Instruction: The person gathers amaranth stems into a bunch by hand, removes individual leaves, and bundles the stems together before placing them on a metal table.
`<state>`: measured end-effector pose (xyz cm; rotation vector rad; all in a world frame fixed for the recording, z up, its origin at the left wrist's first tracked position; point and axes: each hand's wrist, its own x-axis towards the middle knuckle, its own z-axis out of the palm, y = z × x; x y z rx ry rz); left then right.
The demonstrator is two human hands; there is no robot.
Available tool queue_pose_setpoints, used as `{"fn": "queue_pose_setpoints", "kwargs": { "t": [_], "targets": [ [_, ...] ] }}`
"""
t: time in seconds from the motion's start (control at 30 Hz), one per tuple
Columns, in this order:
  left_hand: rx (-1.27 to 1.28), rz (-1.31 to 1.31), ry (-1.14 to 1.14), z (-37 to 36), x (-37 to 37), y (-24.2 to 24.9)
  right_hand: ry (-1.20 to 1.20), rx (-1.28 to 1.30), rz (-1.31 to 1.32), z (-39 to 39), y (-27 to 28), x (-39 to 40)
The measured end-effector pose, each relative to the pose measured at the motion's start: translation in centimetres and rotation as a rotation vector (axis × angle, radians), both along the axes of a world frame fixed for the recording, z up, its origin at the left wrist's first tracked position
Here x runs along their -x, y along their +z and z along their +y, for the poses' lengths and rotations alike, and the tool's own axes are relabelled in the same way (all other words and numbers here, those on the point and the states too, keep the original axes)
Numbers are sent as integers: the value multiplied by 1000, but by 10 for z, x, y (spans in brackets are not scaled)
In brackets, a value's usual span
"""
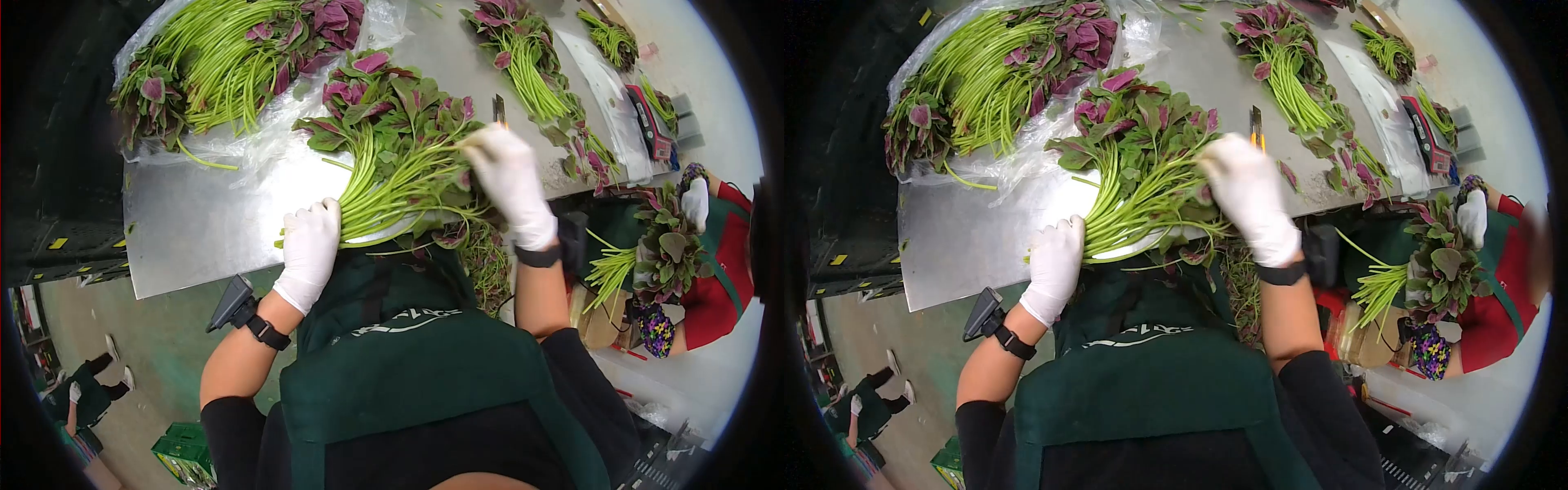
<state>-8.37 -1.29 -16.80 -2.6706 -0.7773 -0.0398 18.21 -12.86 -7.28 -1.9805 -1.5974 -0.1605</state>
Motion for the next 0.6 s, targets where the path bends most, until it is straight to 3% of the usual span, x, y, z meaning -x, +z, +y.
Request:
{"fn": "queue_pose_setpoints", "kwargs": {
  "t": [0.1,0.2,0.27,0.33,0.4,0.47,0.5,0.6],
  "targets": [
    [-48,17,-11,0,0,-3,-275,38,236,-52,30,-32],
    [-17,63,8,0,-2,-3,-434,55,522,-118,22,-75],
    [-35,64,-1,0,-2,-3,-562,156,577,-158,14,-91],
    [-53,86,-2,0,-1,-4,-649,389,452,-196,-2,-101],
    [-70,127,-7,0,-2,-4,-684,500,-123,-201,-10,-78],
    [-60,132,-11,0,-2,-4,-567,323,-58,-179,-7,-56],
    [-57,135,-11,0,-3,-3,-553,275,118,-150,5,-33],
    [-108,125,-9,-1,-4,2,-205,103,207,-81,15,17]
  ]
}}
